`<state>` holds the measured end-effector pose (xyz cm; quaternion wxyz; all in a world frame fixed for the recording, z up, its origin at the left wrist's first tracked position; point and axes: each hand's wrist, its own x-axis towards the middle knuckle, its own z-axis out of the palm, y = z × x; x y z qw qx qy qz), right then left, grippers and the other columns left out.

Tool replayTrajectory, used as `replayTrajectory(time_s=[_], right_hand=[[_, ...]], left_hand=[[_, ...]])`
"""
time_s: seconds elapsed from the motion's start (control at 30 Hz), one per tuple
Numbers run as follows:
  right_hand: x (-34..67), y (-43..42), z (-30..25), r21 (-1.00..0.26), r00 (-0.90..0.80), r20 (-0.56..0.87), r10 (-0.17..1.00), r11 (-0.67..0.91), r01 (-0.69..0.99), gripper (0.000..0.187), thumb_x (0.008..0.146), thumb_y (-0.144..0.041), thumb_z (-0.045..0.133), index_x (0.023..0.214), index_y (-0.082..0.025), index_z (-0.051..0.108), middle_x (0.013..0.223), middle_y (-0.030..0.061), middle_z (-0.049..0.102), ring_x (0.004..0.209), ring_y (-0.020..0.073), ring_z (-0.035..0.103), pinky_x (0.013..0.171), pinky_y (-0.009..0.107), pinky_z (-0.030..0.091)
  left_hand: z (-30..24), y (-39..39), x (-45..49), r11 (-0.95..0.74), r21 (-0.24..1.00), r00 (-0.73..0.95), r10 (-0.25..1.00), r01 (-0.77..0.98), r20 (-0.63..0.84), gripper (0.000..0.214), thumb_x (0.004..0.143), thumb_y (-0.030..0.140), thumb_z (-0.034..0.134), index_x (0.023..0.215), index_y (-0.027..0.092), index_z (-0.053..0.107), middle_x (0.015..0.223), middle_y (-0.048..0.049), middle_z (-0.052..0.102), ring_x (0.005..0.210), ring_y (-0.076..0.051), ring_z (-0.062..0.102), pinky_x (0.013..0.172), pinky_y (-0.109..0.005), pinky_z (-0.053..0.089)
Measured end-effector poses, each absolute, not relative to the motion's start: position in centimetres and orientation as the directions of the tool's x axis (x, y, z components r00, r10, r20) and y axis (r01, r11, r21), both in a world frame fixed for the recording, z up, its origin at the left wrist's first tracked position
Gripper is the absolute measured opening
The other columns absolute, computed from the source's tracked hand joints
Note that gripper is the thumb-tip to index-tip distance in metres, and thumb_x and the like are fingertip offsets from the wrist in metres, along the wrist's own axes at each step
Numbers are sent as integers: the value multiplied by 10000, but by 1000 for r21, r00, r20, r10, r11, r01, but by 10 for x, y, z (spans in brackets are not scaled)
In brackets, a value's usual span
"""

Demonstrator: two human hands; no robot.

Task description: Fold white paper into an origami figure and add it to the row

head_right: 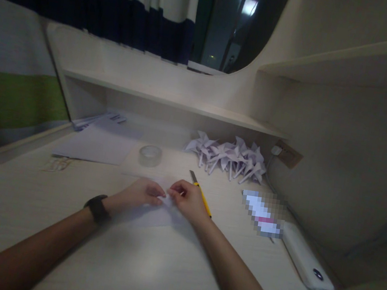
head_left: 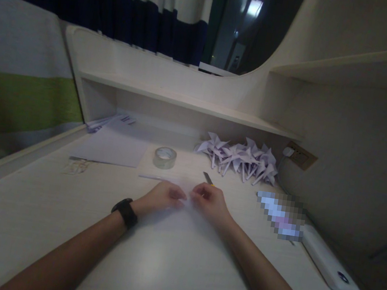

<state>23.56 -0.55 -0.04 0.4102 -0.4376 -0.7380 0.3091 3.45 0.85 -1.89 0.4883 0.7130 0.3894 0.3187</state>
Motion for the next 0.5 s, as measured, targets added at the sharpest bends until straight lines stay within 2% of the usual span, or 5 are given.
replayTrajectory(time_s=[0.07, 0.17, 0.4, 0.5], right_hand=[[240, -3, 0, -846, -278, 318, 906, 403, 348, 103, 780, -287, 653, 758, -188, 671, 659, 4, 659, 592, 134, 586, 564, 243, 442], [242, -3, 0, -816, -329, 319, 889, 434, 382, 71, 759, -266, 670, 748, -202, 700, 680, 9, 684, 608, 143, 603, 591, 259, 459], [240, -7, -3, -584, -434, 415, 800, 600, 547, 167, 800, -170, 589, 802, -236, 743, 752, 16, 731, 648, 155, 641, 641, 252, 458], [240, -8, -5, -523, -458, 430, 778, 629, 576, 194, 806, -147, 568, 811, -233, 742, 759, 23, 736, 655, 159, 649, 645, 242, 455]], left_hand=[[-20, 8, 34, -176, 960, 465, 883, 218, 57, 274, 628, 256, 761, 855, 107, 722, 777, -78, 716, 658, -162, 609, 623, -278, 455], [-20, 7, 35, -92, 985, 463, 886, 148, 13, 288, 618, 239, 772, 862, 98, 711, 756, -79, 713, 633, -157, 618, 620, -285, 465], [-19, 8, 34, 34, 999, 495, 868, 36, -47, 390, 552, 216, 819, 900, 96, 692, 780, -93, 731, 661, -179, 665, 686, -339, 513], [-19, 7, 34, 65, 998, 494, 867, 6, -60, 408, 538, 211, 824, 903, 94, 684, 789, -107, 735, 674, -197, 680, 695, -357, 521]])
